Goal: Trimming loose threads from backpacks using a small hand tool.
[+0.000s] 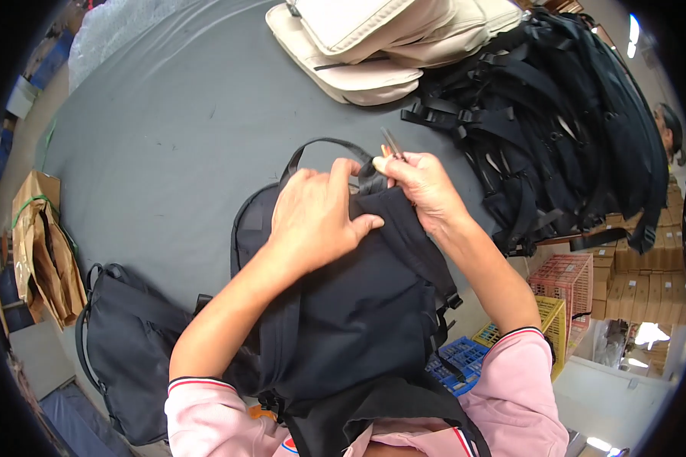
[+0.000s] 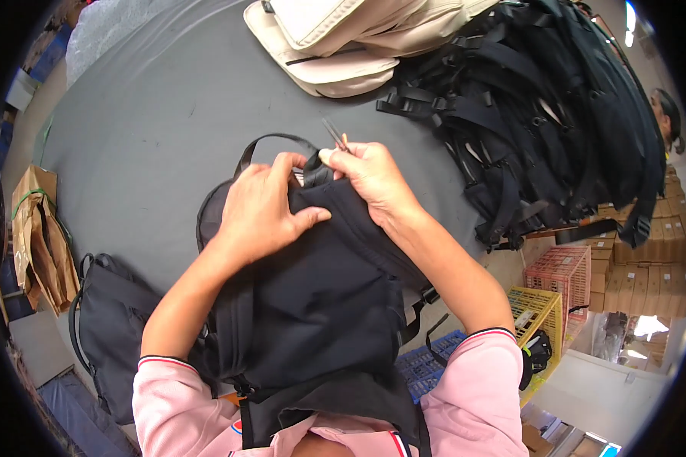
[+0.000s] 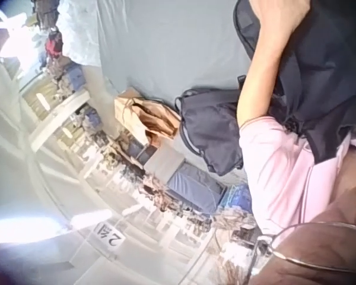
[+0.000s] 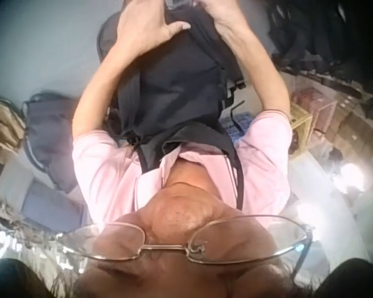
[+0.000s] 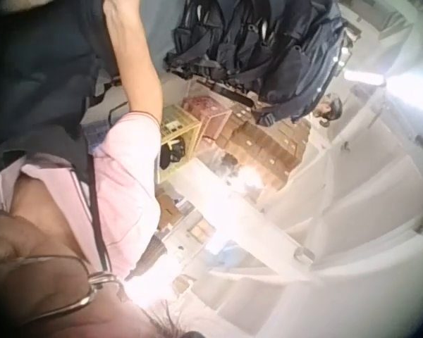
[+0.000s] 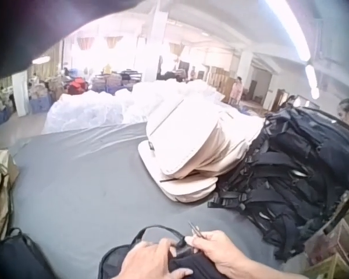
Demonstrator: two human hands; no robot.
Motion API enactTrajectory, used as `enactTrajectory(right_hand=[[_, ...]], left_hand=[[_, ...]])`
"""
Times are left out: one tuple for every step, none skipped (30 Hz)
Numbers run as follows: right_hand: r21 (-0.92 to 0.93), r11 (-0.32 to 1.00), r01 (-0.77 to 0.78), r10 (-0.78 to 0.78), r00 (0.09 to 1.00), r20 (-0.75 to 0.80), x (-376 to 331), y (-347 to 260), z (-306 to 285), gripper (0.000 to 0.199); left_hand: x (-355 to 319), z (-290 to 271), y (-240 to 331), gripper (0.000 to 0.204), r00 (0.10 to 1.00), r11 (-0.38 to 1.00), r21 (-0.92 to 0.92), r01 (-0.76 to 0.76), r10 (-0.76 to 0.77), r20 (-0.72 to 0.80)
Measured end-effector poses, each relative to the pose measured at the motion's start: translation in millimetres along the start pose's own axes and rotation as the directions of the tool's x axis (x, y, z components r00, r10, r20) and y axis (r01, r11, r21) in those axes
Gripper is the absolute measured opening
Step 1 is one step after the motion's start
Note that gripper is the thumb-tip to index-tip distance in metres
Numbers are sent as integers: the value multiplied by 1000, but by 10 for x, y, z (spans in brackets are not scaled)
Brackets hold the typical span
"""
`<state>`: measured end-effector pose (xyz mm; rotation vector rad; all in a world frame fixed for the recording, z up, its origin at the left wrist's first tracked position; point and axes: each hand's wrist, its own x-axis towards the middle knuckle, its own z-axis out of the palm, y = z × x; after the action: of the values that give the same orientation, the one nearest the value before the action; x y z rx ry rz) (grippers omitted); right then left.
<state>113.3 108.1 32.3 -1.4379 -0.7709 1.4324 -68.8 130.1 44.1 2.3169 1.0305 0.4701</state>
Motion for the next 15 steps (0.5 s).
enactTrajectory(right_hand=[[-45, 999, -4, 4, 1000, 14, -106, -36, 41, 17], [-27, 999, -28, 30, 997, 66, -190, -8, 47, 17], [-109, 993, -33, 43, 996, 83, -271, 18, 54, 18], [-189, 981, -42, 61, 993, 97, -352, 43, 57, 18], [-234, 970, -57, 84, 991, 106, -417, 54, 52, 20], [-233, 970, -68, 95, 990, 105, -485, 96, 59, 20], [-302, 952, -39, 70, 993, 92, -539, 161, 57, 20], [-369, 929, -14, 46, 996, 79, -597, 250, 44, 20], [-487, 856, 171, -147, 985, 88, -615, 364, 41, 19], [-487, 859, 158, -134, 987, 84, -694, 444, -1, 19], [-457, 857, 237, -228, 971, 75, -814, 516, -34, 18], [-426, 847, 317, -317, 946, 73, -954, 530, 4, 18], [-259, 947, 191, -180, 981, 68, -1104, 501, 13, 15], [-261, 949, 179, -166, 983, 72, -1208, 567, 2, 15], [-315, 908, 276, -247, 960, 129, -1325, 626, -9, 16]], left_hand=[[-120, 35, 66, 64, 997, 1000, -2, -28, 28, -77], [-250, 111, 112, 68, 987, 999, -6, -53, 52, -149], [-394, 166, 179, 76, 972, 997, 18, -79, 81, -222], [-511, 229, 220, 75, 960, 995, 7, -99, 97, -263], [-561, 305, 202, 70, 930, 984, 59, -170, 180, -321], [-635, 377, 179, 65, 892, 967, 114, -229, 255, -373], [-709, 439, 179, 65, 898, 969, 106, -223, 246, -364], [-780, 498, 184, 59, 896, 965, 129, -228, 260, -359], [-816, 539, 174, 53, 892, 960, 153, -236, 276, -357], [-859, 559, 171, 53, 898, 962, 144, -232, 269, -350], [-905, 569, 167, 51, 893, 959, 131, -250, 281, -352], [-988, 562, 155, 49, 889, 958, 123, -259, 286, -358], [-1057, 568, 146, 49, 904, 968, 101, -232, 252, -346], [-1111, 607, 145, 49, 908, 971, 94, -221, 240, -343], [-1167, 646, 156, 50, 908, 972, 92, -215, 234, -348]])
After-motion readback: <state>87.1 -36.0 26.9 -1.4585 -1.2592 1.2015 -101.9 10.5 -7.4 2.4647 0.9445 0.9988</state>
